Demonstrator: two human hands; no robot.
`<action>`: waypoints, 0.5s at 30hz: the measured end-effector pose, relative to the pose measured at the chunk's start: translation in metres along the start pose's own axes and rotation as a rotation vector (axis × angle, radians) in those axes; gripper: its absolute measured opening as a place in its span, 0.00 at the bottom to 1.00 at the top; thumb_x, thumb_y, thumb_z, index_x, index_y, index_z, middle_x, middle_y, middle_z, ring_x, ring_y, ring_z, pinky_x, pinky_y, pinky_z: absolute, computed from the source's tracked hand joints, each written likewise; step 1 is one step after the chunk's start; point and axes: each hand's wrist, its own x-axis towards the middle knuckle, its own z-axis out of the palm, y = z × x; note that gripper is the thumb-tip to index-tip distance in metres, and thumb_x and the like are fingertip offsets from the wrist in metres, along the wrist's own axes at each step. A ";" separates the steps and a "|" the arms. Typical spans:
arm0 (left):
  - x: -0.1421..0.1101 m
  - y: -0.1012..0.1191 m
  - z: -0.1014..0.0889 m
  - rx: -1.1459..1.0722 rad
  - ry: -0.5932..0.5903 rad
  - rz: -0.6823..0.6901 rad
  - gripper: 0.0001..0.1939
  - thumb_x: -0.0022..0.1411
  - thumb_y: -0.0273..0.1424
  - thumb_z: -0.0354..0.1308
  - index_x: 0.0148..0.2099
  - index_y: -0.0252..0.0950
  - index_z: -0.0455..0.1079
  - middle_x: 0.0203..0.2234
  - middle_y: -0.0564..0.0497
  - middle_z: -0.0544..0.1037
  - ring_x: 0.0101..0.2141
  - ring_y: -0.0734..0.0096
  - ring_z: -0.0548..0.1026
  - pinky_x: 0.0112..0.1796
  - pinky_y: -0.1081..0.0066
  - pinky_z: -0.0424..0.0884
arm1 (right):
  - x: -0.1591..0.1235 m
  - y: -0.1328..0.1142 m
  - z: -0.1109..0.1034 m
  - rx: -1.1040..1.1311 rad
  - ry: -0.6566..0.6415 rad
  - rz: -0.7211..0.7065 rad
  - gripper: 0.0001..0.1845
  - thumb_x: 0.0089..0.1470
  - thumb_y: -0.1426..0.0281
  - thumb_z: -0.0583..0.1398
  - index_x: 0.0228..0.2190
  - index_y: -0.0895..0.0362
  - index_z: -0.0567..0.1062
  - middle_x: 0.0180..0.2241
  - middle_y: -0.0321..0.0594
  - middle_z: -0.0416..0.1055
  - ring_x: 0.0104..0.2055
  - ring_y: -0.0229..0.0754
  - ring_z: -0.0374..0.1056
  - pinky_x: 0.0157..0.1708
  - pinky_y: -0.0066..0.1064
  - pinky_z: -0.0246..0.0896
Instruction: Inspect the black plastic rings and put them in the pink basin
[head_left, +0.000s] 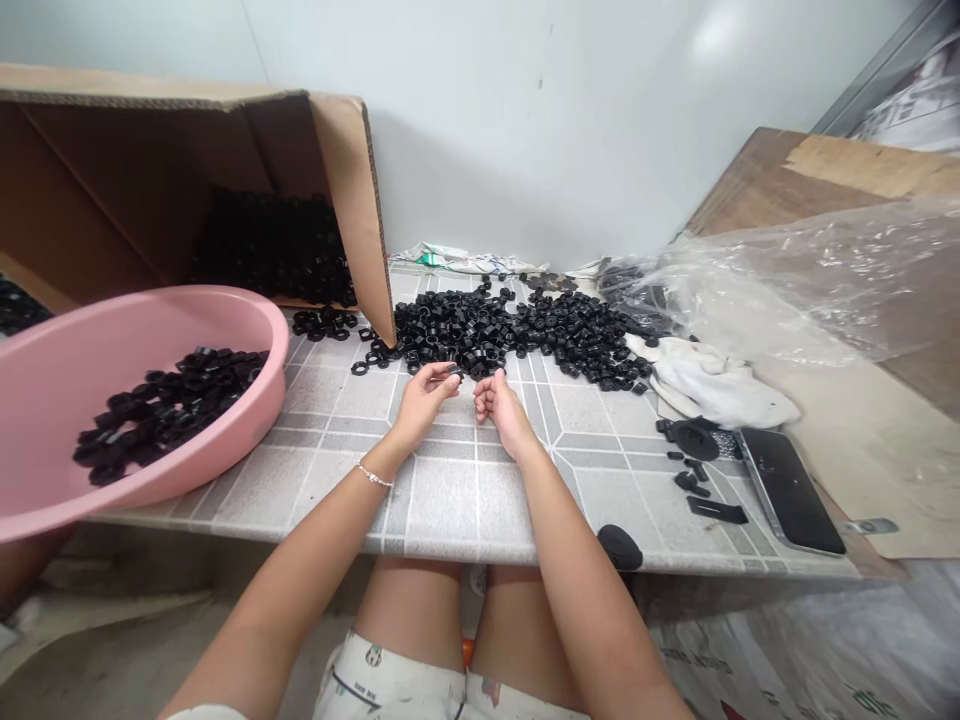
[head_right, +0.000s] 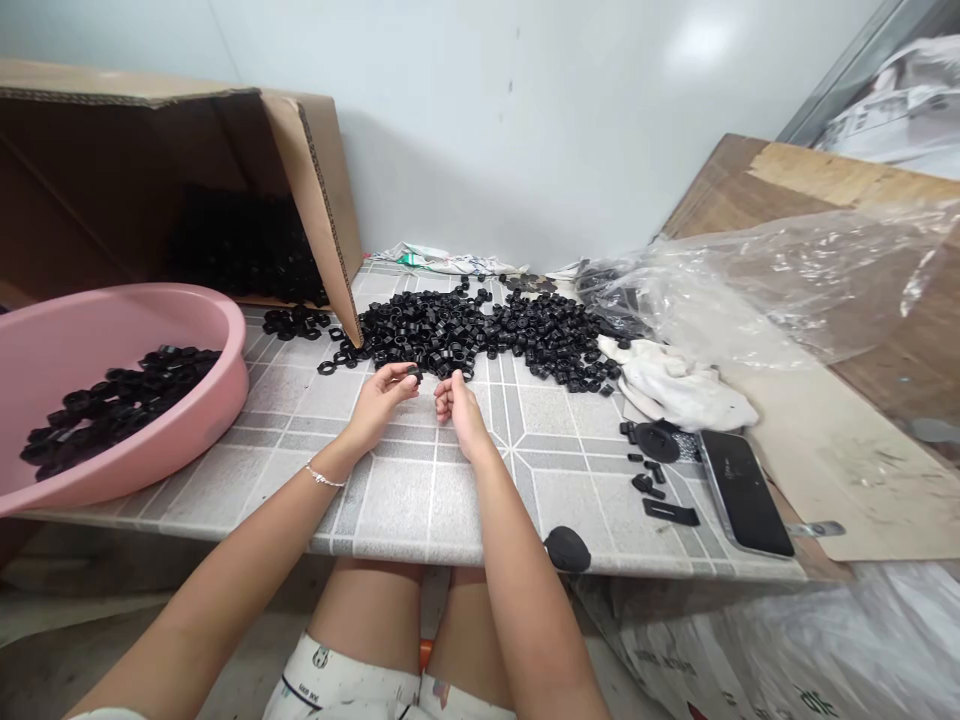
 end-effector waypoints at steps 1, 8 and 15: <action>0.001 0.005 -0.002 -0.098 0.006 -0.076 0.13 0.53 0.30 0.66 0.42 0.35 0.72 0.36 0.50 0.75 0.35 0.74 0.74 0.42 0.69 0.73 | 0.000 0.001 0.000 -0.019 -0.001 0.006 0.35 0.43 0.34 0.52 0.23 0.55 0.67 0.16 0.31 0.60 0.19 0.33 0.57 0.21 0.26 0.54; 0.011 0.062 -0.050 -0.710 0.058 -0.017 0.09 0.66 0.25 0.50 0.42 0.33 0.71 0.39 0.46 0.78 0.41 0.76 0.77 0.42 0.78 0.74 | -0.001 0.002 -0.001 -0.084 -0.056 0.000 0.33 0.44 0.36 0.54 0.24 0.56 0.69 0.18 0.32 0.63 0.20 0.33 0.59 0.24 0.28 0.57; 0.003 0.080 -0.096 -0.500 0.326 0.578 0.15 0.65 0.46 0.50 0.48 0.51 0.71 0.45 0.55 0.77 0.52 0.75 0.72 0.47 0.77 0.70 | -0.002 0.007 -0.001 -0.137 -0.074 -0.034 0.32 0.44 0.38 0.56 0.24 0.55 0.68 0.19 0.32 0.62 0.21 0.34 0.60 0.25 0.29 0.59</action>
